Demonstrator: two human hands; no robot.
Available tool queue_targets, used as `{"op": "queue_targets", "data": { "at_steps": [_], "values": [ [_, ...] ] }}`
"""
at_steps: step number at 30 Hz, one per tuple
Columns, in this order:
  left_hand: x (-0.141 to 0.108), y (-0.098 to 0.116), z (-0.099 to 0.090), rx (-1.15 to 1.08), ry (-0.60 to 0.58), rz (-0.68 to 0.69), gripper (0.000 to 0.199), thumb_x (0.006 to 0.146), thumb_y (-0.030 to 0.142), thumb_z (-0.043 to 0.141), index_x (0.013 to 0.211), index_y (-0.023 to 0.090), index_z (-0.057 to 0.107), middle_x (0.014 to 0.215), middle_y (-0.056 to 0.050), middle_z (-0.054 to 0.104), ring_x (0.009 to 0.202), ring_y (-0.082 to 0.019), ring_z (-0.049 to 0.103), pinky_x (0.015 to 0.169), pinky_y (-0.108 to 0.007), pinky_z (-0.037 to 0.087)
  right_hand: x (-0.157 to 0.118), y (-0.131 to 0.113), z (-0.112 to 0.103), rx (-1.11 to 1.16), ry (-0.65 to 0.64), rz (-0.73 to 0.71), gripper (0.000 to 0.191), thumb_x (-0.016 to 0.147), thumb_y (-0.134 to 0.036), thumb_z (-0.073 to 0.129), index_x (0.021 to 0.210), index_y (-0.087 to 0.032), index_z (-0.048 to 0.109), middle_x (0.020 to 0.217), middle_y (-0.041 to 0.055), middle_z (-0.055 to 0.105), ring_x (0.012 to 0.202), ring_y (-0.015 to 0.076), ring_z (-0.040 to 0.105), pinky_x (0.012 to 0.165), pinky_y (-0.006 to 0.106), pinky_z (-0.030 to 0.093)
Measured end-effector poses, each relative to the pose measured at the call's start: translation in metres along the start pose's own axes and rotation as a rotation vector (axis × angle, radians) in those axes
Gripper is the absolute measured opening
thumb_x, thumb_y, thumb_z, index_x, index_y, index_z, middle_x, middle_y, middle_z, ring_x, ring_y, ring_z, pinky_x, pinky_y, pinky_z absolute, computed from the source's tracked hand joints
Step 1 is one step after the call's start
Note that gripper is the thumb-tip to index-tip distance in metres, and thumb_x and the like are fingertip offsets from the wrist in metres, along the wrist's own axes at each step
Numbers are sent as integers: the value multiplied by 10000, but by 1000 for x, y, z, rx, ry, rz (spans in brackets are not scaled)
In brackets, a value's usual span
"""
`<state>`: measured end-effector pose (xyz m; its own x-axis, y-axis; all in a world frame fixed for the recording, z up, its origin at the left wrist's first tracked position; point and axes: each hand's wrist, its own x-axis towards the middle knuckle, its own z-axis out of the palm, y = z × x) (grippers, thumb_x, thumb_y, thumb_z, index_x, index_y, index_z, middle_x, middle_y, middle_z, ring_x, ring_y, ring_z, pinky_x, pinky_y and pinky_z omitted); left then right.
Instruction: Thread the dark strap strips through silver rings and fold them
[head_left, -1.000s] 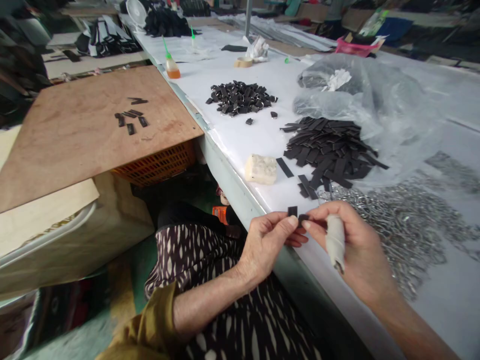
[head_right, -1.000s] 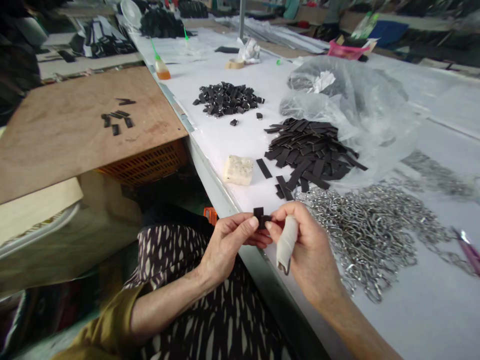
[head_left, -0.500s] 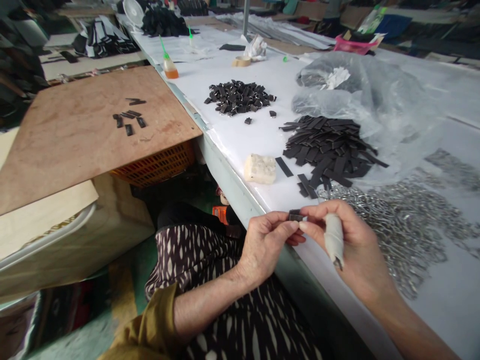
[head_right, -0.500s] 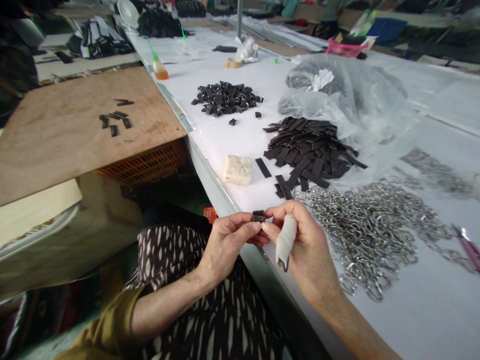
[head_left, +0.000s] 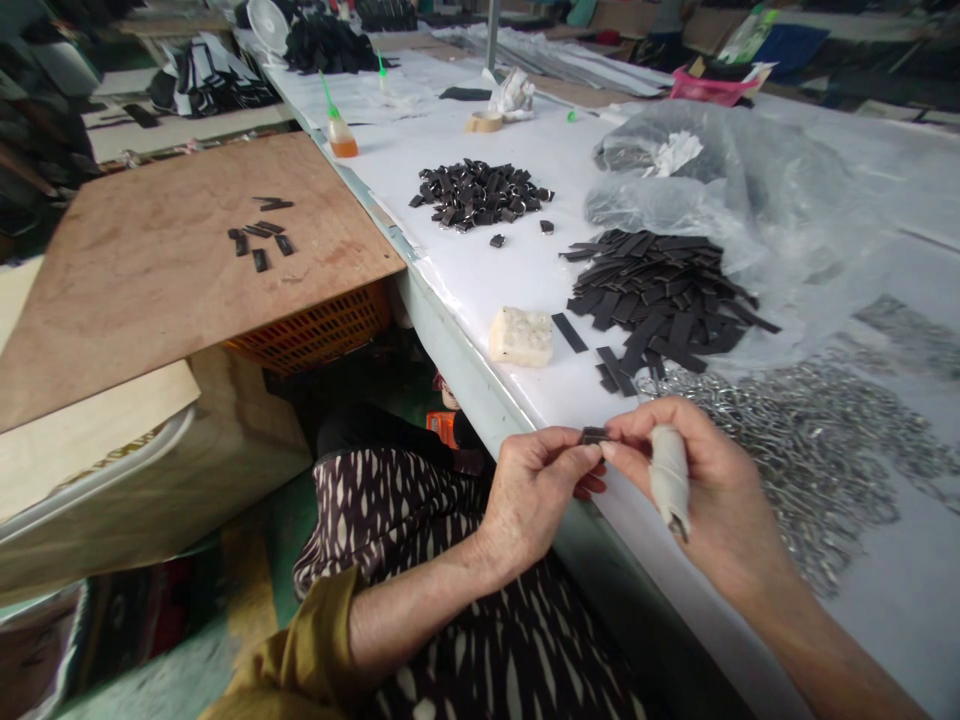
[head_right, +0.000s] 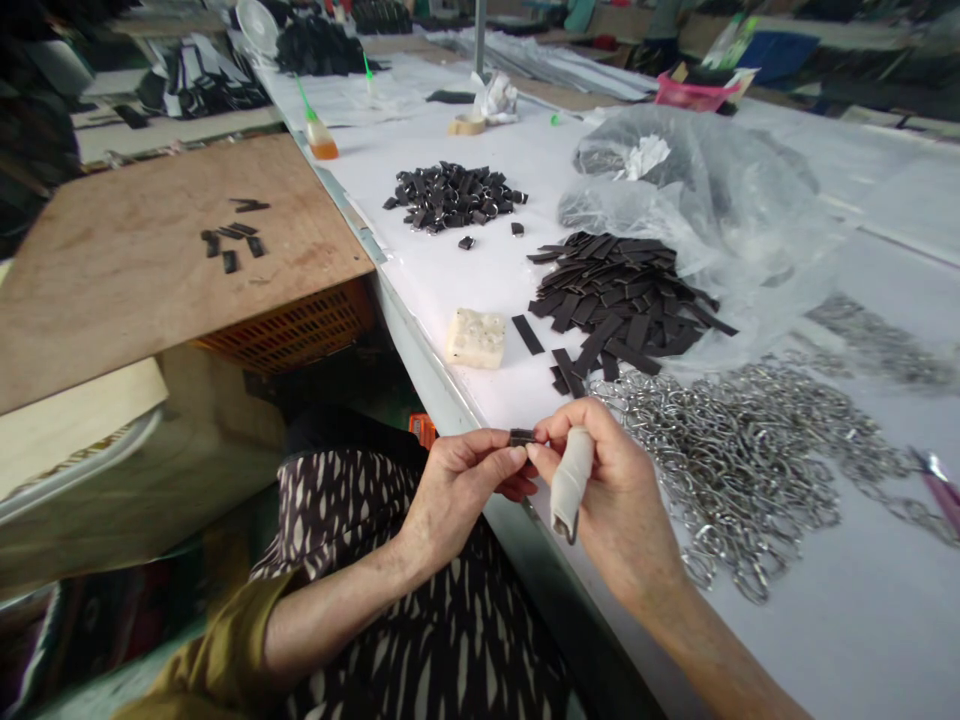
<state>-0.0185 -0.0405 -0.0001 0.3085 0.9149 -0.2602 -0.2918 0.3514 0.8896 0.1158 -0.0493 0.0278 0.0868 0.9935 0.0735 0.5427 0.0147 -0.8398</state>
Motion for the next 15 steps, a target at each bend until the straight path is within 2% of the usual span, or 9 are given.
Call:
{"op": "queue_targets", "data": {
  "at_steps": [3,6,8,11,15],
  "values": [
    [-1,1,-5,176,3,51,210,779,310,567,776,124,666,762,-51,595,558,-96,517,467,-200,394,1,0,-1,14,-20,11,144,743,-280,639,764,-244,501,834,-16,609,680,113,569,586,236,467],
    [-1,4,-8,280,39,115,219,754,314,601,883,157,683,867,-55,610,593,-92,509,458,-188,381,1,0,-3,42,-39,39,155,734,-290,645,754,-243,498,830,-19,617,669,113,573,587,237,465],
    [-1,6,-7,205,10,52,247,740,306,614,917,147,678,775,-48,615,575,-103,516,448,-193,379,2,1,-3,76,-57,78,155,731,-297,644,759,-246,501,802,-20,620,640,120,575,560,245,460],
    [1,7,-2,-29,-64,-81,226,714,262,621,855,93,671,707,-60,613,588,-133,559,473,-215,420,2,0,-2,153,-91,155,167,713,-287,653,765,-249,499,739,-27,616,594,130,577,519,252,458],
    [3,7,2,-159,-22,-106,183,693,220,625,773,60,665,681,-80,624,631,-147,580,576,-252,473,2,-2,0,133,-67,171,188,684,-248,672,752,-238,497,732,-30,624,598,121,578,529,231,464]
  ]
}}
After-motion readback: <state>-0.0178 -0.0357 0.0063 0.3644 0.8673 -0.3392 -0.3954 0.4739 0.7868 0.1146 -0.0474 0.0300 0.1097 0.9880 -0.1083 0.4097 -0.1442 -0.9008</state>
